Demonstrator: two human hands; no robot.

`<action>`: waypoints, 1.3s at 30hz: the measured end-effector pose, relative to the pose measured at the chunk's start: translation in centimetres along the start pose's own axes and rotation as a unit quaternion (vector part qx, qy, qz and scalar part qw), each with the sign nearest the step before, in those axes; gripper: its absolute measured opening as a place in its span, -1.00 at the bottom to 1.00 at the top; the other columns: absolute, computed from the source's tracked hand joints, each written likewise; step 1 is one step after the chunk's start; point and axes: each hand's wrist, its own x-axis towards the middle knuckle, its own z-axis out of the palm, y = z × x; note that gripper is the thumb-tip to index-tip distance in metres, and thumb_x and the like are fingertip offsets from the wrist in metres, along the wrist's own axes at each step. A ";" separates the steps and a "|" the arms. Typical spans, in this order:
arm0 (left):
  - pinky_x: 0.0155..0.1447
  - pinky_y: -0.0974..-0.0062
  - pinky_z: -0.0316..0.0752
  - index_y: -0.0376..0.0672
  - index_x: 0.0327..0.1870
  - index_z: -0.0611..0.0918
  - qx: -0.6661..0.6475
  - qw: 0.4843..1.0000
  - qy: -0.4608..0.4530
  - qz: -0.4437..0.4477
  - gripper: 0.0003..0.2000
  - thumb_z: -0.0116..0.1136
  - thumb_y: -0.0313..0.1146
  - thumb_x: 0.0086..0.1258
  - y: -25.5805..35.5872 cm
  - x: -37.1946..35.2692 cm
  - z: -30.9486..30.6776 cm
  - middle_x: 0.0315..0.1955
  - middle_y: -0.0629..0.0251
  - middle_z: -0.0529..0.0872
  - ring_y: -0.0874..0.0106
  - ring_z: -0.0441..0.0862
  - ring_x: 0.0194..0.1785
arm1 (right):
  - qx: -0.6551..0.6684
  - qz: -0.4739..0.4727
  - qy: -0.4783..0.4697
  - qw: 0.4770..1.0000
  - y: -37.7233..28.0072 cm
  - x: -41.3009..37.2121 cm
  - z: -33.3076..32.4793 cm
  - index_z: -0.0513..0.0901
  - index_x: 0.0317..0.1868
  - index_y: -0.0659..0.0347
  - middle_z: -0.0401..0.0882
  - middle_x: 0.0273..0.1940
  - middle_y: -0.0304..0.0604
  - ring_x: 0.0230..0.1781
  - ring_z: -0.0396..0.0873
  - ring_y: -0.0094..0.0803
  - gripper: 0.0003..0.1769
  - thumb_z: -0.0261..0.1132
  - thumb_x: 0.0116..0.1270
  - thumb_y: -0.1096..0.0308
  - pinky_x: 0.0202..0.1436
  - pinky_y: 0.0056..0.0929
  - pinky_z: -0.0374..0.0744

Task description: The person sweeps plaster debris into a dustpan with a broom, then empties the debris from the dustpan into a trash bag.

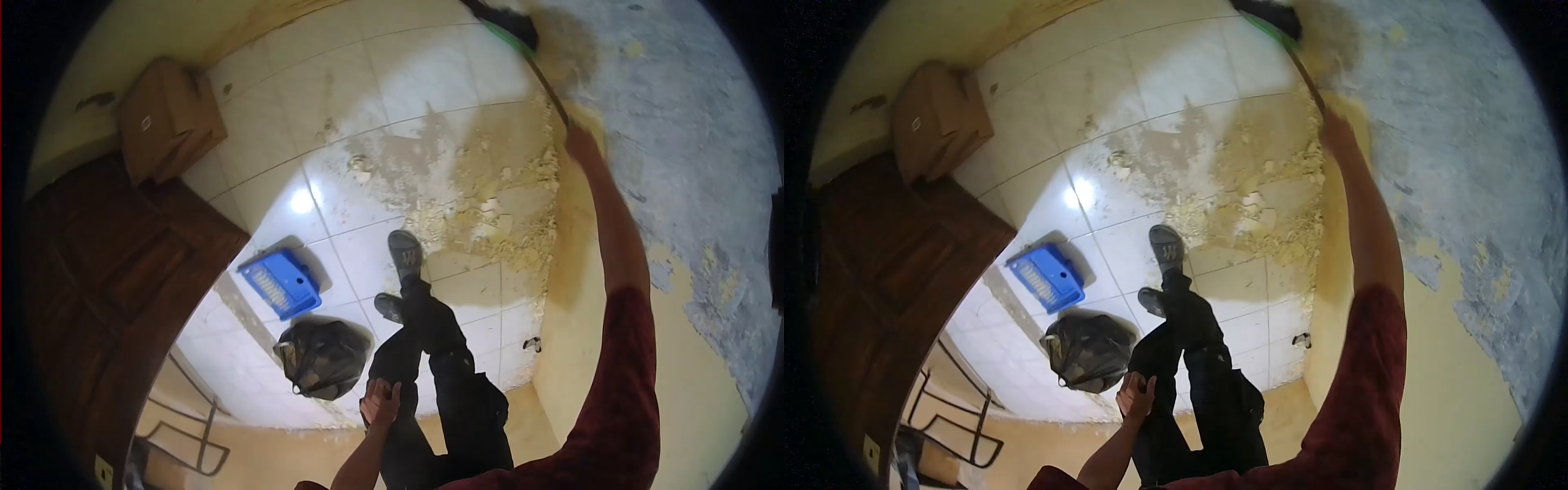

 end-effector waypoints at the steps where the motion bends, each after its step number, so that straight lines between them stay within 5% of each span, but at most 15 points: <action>1: -0.46 0.19 0.38 -0.06 -0.53 0.43 -0.003 1.000 0.009 -0.010 -0.72 0.30 -0.16 0.12 0.0 0.6 0.2 -0.59 0.33 0.47 0.17 0.51 -0.50 | 0.016 -0.084 0.069 0.994 2.2 -4.1 5.6 0.17 0.32 0.25 0.57 -0.18 0.22 -0.26 0.59 0.07 -0.43 -0.02 0.28 0.39 -0.17 -0.02 0.54; 2: -0.45 0.19 0.39 -0.06 -0.52 0.43 -0.011 1.000 0.005 -0.006 -0.72 0.30 -0.16 0.12 0.0 0.4 0.3 -0.58 0.33 0.47 0.18 0.52 -0.49 | 0.020 -0.073 0.086 0.993 0.7 -10.7 6.1 0.06 0.39 0.18 0.58 -0.26 0.17 -0.32 0.59 0.01 -0.37 -0.04 0.30 0.40 -0.25 -0.04 0.52; 3: -0.44 0.19 0.40 -0.06 -0.52 0.43 -0.022 1.000 0.002 -0.006 -0.71 0.29 -0.15 0.13 0.0 -0.7 0.3 -0.56 0.33 0.48 0.18 0.53 -0.48 | 0.092 0.048 -0.144 0.984 -0.1 -16.8 4.9 0.01 0.42 0.16 0.54 -0.29 0.20 -0.36 0.56 0.01 -0.37 -0.07 0.33 0.39 -0.24 0.01 0.47; 6: -0.48 0.21 0.37 -0.09 -0.53 0.42 -0.061 0.998 0.007 -0.001 -0.72 0.32 -0.21 0.11 0.5 -1.7 0.5 -0.58 0.32 0.46 0.19 0.52 -0.49 | 0.107 0.065 -0.209 0.970 -1.4 -34.1 2.6 0.15 0.35 0.27 0.46 0.01 0.32 -0.10 0.48 0.26 -0.43 -0.02 0.33 0.39 -0.04 0.10 0.44; 8: -0.47 0.21 0.38 -0.08 -0.53 0.42 -0.088 0.996 0.023 0.005 -0.71 0.31 -0.20 0.11 0.3 -2.8 0.7 -0.57 0.32 0.46 0.19 0.52 -0.49 | 0.198 0.028 -0.108 0.974 -2.9 -41.2 -0.9 0.40 0.21 0.28 0.53 -0.12 0.29 -0.12 0.53 0.17 -0.58 0.02 0.36 0.36 -0.09 -0.08 0.51; 11: -0.44 0.21 0.41 -0.08 -0.51 0.42 -0.121 0.992 0.042 0.014 -0.71 0.31 -0.18 0.11 -0.3 -4.1 0.9 -0.56 0.32 0.46 0.20 0.53 -0.47 | 0.247 0.053 -0.085 0.964 -6.1 -47.1 -4.6 0.35 0.26 0.27 0.49 0.04 0.25 0.01 0.53 0.04 -0.54 0.05 0.37 0.37 -0.01 -0.24 0.52; 16: -0.42 0.21 0.44 -0.08 -0.50 0.43 -0.147 0.987 0.067 0.020 -0.72 0.30 -0.17 0.10 -3.5 -6.8 3.2 -0.54 0.32 0.47 0.20 0.56 -0.42 | 0.284 -0.009 -0.016 0.959 -17.2 -37.5 -8.6 0.26 0.33 0.17 0.57 -0.34 0.19 -0.47 0.55 0.00 -0.49 0.05 0.37 0.38 -0.39 -0.19 0.45; 21: -0.37 0.20 0.48 -0.06 -0.45 0.48 -0.147 0.989 0.007 0.005 -0.76 0.27 -0.16 0.11 -6.1 -9.1 3.4 -0.46 0.34 0.53 0.21 0.61 -0.32 | 0.303 -0.216 0.071 0.926 -33.9 -16.4 -8.5 0.33 0.27 0.19 0.56 -0.15 0.24 -0.09 0.52 0.14 -0.50 0.09 0.30 0.38 -0.08 -0.10 0.51; 24: -0.43 0.23 0.47 -0.06 -0.49 0.47 -0.161 0.985 0.067 0.016 -0.76 0.29 -0.18 0.10 -7.6 -9.8 4.9 -0.51 0.36 0.51 0.23 0.60 -0.41 | 0.219 -0.220 -0.004 0.951 -44.9 -9.0 -10.4 0.42 0.15 0.26 0.57 -0.23 0.25 -0.21 0.56 0.14 -0.53 0.06 0.21 0.34 -0.17 -0.04 0.55; 26: -0.44 0.22 0.49 -0.06 -0.49 0.47 -0.161 0.984 0.081 0.009 -0.77 0.28 -0.19 0.12 -8.6 -10.5 5.6 -0.52 0.36 0.51 0.23 0.61 -0.42 | 0.329 -0.073 -0.099 0.936 -49.6 -10.8 -11.7 0.48 -0.05 0.34 0.58 -0.28 0.26 -0.25 0.56 0.18 -0.69 0.04 0.25 0.37 -0.19 -0.01 0.53; 29: -0.47 0.25 0.48 -0.06 -0.49 0.47 -0.188 0.979 0.081 -0.006 -0.76 0.27 -0.18 0.13 -9.8 -11.0 5.7 -0.53 0.36 0.50 0.23 0.60 -0.44 | 0.135 -0.227 0.039 0.964 -45.1 -13.9 -3.1 0.47 -0.08 0.33 0.58 -0.29 0.25 -0.27 0.56 0.17 -0.71 0.01 0.20 0.45 -0.20 -0.02 0.53; 30: -0.48 0.26 0.48 -0.05 -0.50 0.45 -0.188 0.979 0.083 -0.006 -0.76 0.27 -0.18 0.14 -10.1 -11.1 5.9 -0.53 0.37 0.50 0.24 0.59 -0.45 | 0.113 -0.307 0.049 0.944 -40.4 -14.2 2.3 0.36 0.15 0.30 0.58 -0.27 0.23 -0.28 0.56 0.18 -0.53 -0.02 0.18 0.48 -0.18 -0.03 0.53; 32: -0.49 0.26 0.48 -0.05 -0.51 0.45 -0.195 0.977 0.090 -0.003 -0.75 0.27 -0.18 0.14 -10.6 -10.6 5.7 -0.53 0.37 0.50 0.23 0.59 -0.46 | -0.048 -0.242 -0.056 0.967 -31.9 -22.8 4.7 -0.02 0.41 0.21 0.57 -0.22 0.27 -0.24 0.55 0.19 -0.30 -0.04 0.24 0.45 -0.09 0.07 0.48; 34: -0.50 0.26 0.47 -0.05 -0.51 0.43 -0.191 0.976 0.104 -0.003 -0.75 0.28 -0.18 0.12 -11.0 -11.9 5.2 -0.53 0.37 0.50 0.23 0.58 -0.48 | -0.035 -0.174 -0.194 0.965 -25.7 -32.4 1.7 0.01 0.41 0.13 0.54 -0.16 0.30 -0.16 0.52 0.19 -0.35 -0.03 0.32 0.36 -0.06 0.08 0.46; 39: -0.51 0.25 0.47 -0.04 -0.51 0.43 -0.228 0.968 0.103 -0.014 -0.75 0.29 -0.22 0.10 -12.0 -13.0 6.0 -0.54 0.38 0.49 0.24 0.57 -0.49 | 0.030 -0.144 -0.214 0.966 -17.5 -47.1 -5.9 0.21 0.37 0.01 0.57 -0.31 0.22 -0.34 0.58 0.10 -0.43 0.07 0.34 0.35 -0.30 -0.08 0.53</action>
